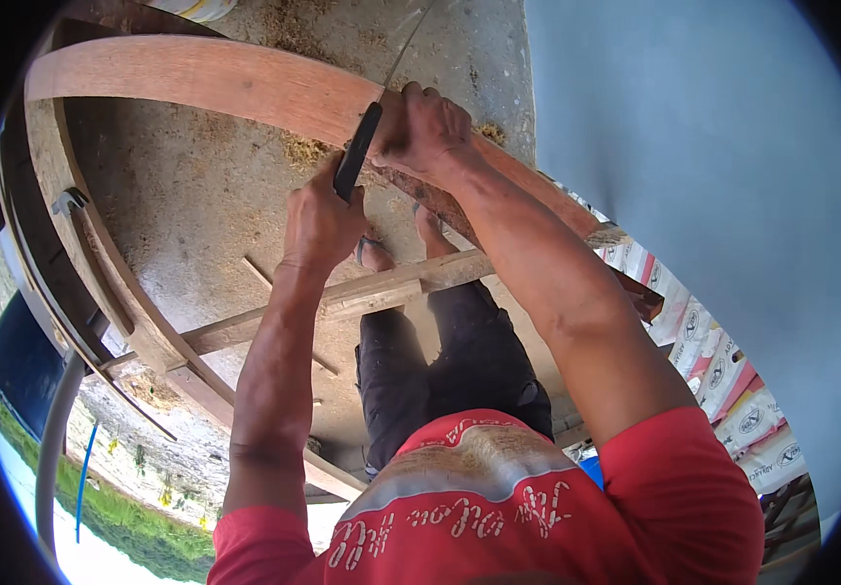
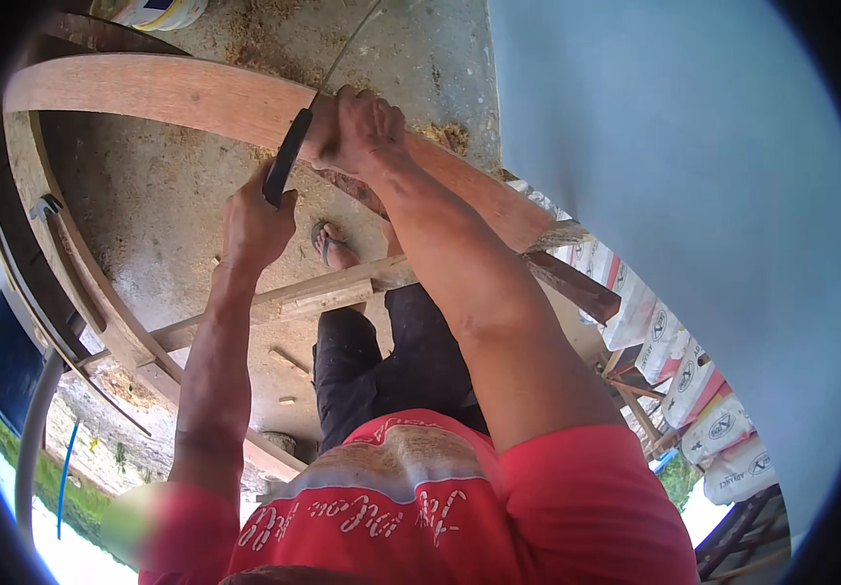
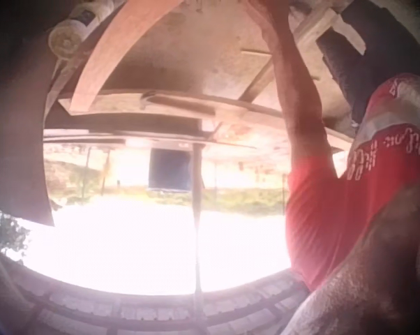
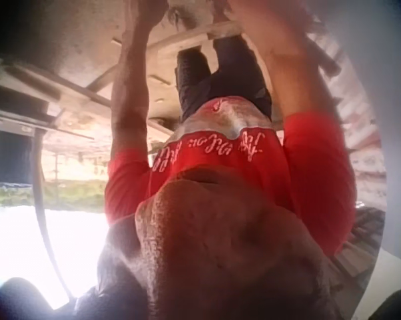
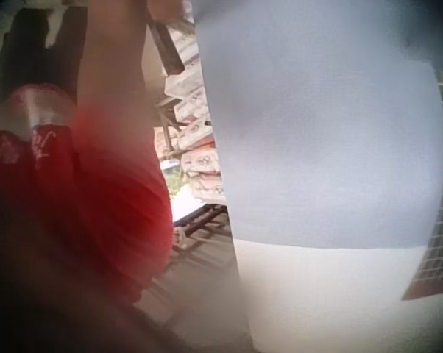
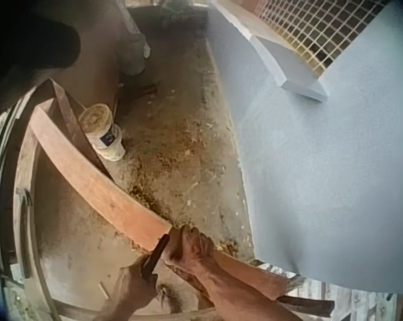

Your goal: The person marks a wooden board using a square and pencil, cuts the board with a handsaw, and then nails wooden pieces together to form a shelf structure inside a room.

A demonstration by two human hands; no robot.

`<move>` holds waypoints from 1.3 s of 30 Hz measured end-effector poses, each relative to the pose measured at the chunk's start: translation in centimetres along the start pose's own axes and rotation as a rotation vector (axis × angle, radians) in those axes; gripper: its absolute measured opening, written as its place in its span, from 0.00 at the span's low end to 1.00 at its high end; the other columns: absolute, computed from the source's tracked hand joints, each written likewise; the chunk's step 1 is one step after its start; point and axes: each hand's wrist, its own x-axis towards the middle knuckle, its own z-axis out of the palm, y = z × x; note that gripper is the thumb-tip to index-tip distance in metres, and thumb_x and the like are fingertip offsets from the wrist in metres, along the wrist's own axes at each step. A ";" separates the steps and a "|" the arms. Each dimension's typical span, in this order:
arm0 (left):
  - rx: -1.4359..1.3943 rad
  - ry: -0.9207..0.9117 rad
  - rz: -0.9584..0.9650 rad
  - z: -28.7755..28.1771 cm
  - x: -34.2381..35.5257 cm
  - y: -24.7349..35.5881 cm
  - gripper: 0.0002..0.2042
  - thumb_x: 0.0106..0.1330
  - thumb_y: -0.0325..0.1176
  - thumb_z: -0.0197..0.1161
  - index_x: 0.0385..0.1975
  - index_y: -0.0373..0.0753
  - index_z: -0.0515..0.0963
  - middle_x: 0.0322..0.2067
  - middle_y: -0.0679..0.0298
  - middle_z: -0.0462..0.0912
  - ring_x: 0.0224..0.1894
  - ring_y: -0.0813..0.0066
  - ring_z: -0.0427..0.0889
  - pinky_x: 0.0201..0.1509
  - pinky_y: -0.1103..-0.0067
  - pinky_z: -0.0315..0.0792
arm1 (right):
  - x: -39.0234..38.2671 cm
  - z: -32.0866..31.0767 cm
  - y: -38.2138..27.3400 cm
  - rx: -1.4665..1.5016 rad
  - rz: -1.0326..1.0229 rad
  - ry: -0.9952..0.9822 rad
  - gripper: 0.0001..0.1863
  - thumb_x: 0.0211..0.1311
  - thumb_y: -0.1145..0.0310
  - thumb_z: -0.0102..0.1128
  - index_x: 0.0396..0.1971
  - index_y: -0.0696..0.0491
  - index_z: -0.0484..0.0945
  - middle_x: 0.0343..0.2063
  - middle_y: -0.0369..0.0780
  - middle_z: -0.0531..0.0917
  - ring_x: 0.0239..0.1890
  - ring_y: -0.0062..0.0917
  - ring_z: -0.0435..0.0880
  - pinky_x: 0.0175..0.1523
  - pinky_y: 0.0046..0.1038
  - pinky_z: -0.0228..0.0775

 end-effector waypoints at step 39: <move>-0.074 -0.074 0.044 -5.4 -16.0 -5.6 0.25 0.59 0.20 0.58 0.60 0.39 0.73 0.34 0.49 0.86 0.32 0.61 0.89 0.34 0.72 0.80 | -0.1 -1.2 3.1 -0.082 0.119 -0.021 0.46 0.27 0.43 0.81 0.45 0.57 0.72 0.43 0.50 0.82 0.46 0.43 0.84 0.51 0.41 0.77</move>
